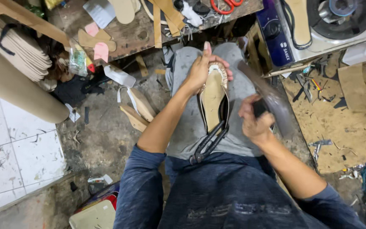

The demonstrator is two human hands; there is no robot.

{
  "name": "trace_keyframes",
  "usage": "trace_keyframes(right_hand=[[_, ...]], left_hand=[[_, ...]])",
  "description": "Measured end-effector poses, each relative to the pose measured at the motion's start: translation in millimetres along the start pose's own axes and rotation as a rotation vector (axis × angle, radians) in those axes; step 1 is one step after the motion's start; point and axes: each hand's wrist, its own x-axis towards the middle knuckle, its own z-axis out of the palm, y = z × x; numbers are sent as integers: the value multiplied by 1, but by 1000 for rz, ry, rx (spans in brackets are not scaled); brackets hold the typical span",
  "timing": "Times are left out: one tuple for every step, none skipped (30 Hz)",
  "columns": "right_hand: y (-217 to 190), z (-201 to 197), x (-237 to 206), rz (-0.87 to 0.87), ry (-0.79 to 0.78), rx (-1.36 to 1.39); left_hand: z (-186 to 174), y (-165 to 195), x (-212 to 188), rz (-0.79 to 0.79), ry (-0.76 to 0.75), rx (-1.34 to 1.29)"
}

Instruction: The person holds a brown slip-on shoe and uses a curved metal tool to press and shape the upper around the sole edge. They repeatedly reposition the shoe and apply pressure along the toe and side seams, then inspect the fit by hand.

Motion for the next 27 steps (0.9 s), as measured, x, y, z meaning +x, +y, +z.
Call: trace_keyframes(right_hand=[[0, 1, 2, -206, -71, -283], [1, 2, 7, -5, -95, -130], [-1, 2, 10, 202, -123, 29], [-3, -1, 12, 411, -155, 184], [-5, 1, 17, 457, -68, 245], [-10, 1, 21, 512, 13, 312], [-14, -1, 23, 577, 79, 374], [-19, -3, 26, 424, 72, 355], [-18, -4, 34, 261, 71, 340], [-19, -4, 38, 98, 65, 326], [-20, -9, 40, 295, -46, 305], [-19, -10, 42, 493, -161, 288], [-20, -10, 41, 687, -277, 265], [-18, -10, 41, 624, -101, 365], [-19, -8, 36, 559, 67, 473], [-22, -9, 26, 505, 215, 581], [-22, -3, 20, 516, 221, 583], [-23, 4, 15, 519, 234, 586], [-20, 5, 9, 527, 252, 585], [-19, 5, 2, 650, 121, 511], [-16, 3, -2, 763, -9, 440], [-15, 2, -6, 878, -141, 367], [-17, 4, -10, 752, -15, 419], [-19, 5, -13, 618, 113, 478], [-22, 7, -14, 483, 224, 531], [-25, 11, -15, 556, 218, 550], [-28, 12, -15, 626, 215, 568]], left_hand=[[0, 2, 1, 9, 9, -3], [1, 4, 3, 81, -10, 81], [1, 5, 3, 144, -26, 164], [3, 4, 3, 205, -45, 240], [3, 5, 4, 157, -57, 174], [3, 5, 3, 99, -64, 106], [4, 3, 3, 32, -61, 22], [4, 2, 1, 34, -39, 33], [4, 2, 0, 45, -21, 53], [4, 2, -2, 55, -5, 71], [5, 2, -3, 91, -28, 109], [4, 4, -5, 120, -52, 150], [5, 4, -5, 151, -86, 186], [6, 7, -3, 122, -87, 146], [6, 8, -5, 88, -78, 107], [6, 8, -6, 43, -54, 51], [5, 9, -7, 48, -63, 44], [5, 8, -8, 59, -76, 44], [5, 8, -9, 64, -95, 44], [5, 6, -10, 80, -94, 68], [4, 5, -10, 100, -94, 97], [4, 4, -10, 115, -95, 125], [4, 4, -9, 91, -91, 100], [4, 5, -7, 70, -84, 84], [5, 4, -6, 48, -72, 56], [6, 5, -6, 89, -58, 106], [7, 7, -5, 132, -48, 160]])
